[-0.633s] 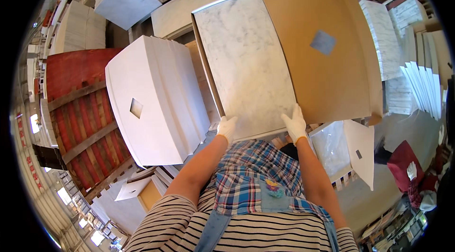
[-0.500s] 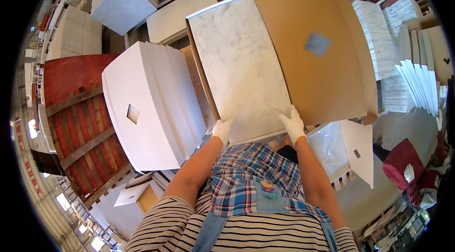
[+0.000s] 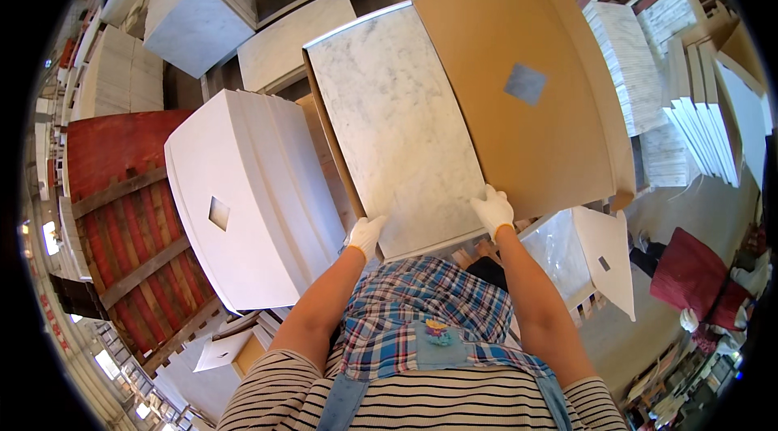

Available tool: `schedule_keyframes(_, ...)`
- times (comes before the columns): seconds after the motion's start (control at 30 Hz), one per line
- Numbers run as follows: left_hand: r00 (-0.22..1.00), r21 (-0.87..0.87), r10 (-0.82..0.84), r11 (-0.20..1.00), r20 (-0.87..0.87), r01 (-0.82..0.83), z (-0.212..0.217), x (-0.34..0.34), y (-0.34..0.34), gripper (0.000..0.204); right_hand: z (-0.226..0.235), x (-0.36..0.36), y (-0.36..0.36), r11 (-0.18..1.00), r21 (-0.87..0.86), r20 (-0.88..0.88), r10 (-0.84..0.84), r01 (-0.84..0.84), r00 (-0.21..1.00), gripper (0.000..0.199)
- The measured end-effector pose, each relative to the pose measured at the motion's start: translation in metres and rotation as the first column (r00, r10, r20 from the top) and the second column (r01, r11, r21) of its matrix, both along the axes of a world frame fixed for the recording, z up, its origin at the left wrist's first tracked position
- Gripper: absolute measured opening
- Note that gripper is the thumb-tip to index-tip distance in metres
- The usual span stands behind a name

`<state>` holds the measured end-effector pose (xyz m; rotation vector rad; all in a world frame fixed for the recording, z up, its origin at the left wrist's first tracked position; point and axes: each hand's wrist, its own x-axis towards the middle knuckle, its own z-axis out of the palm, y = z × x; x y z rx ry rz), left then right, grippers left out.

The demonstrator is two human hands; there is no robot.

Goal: The person walks through a warehouse and picks up a cardboard box. They remove a flat white panel from the box and place it into a wooden frame structure on a pallet. The person then picks up another box and places it on the pallet.

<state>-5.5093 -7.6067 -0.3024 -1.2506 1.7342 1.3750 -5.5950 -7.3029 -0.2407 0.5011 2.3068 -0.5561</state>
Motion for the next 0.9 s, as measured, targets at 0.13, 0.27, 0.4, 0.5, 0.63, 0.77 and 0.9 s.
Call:
schedule_keyframes(0.13, 0.997, 0.093, 0.063, 0.993, 0.033, -0.066, 0.008, -0.004, 0.000, 0.030, -0.011, 0.000, 0.006, 0.998, 0.029, -0.019, -0.054, 0.054, 0.998, 0.057)
schedule_keyframes(0.27, 0.997, 0.110, 0.027, 0.993, 0.072, -0.035, 0.013, -0.010, -0.004, 0.038, -0.017, 0.002, 0.007, 0.998, 0.012, -0.033, -0.065, 0.065, 0.997, 0.055)
schedule_keyframes(0.4, 0.996, 0.123, 0.060, 0.990, 0.061, -0.067, 0.016, -0.014, 0.001, 0.036, -0.003, 0.005, 0.005, 0.999, 0.021, -0.043, -0.043, 0.044, 0.998, 0.054)
schedule_keyframes(0.5, 0.997, -0.029, -0.016, 0.999, 0.070, 0.019, -0.001, -0.013, 0.003, 0.033, 0.008, 0.010, -0.008, 0.999, 0.030, -0.044, -0.017, 0.018, 0.999, 0.057)
schedule_keyframes(0.63, 0.996, 0.231, 0.079, 0.969, 0.029, -0.084, 0.000, -0.015, -0.009, 0.026, 0.003, 0.046, -0.015, 0.995, -0.040, -0.117, 0.088, -0.093, 0.989, 0.065)
schedule_keyframes(0.77, 0.999, 0.242, -0.027, 0.970, 0.025, 0.020, -0.012, -0.012, -0.019, 0.026, 0.054, 0.068, -0.027, 0.886, -0.463, -0.181, -0.126, 0.029, 0.975, 0.058)
schedule_keyframes(0.9, 0.991, 0.323, -0.098, 0.944, 0.088, 0.065, -0.098, 0.002, -0.073, 0.028, 0.230, 0.054, -0.020, 0.200, -0.979, -0.061, -0.146, -0.031, 0.987, 0.046)
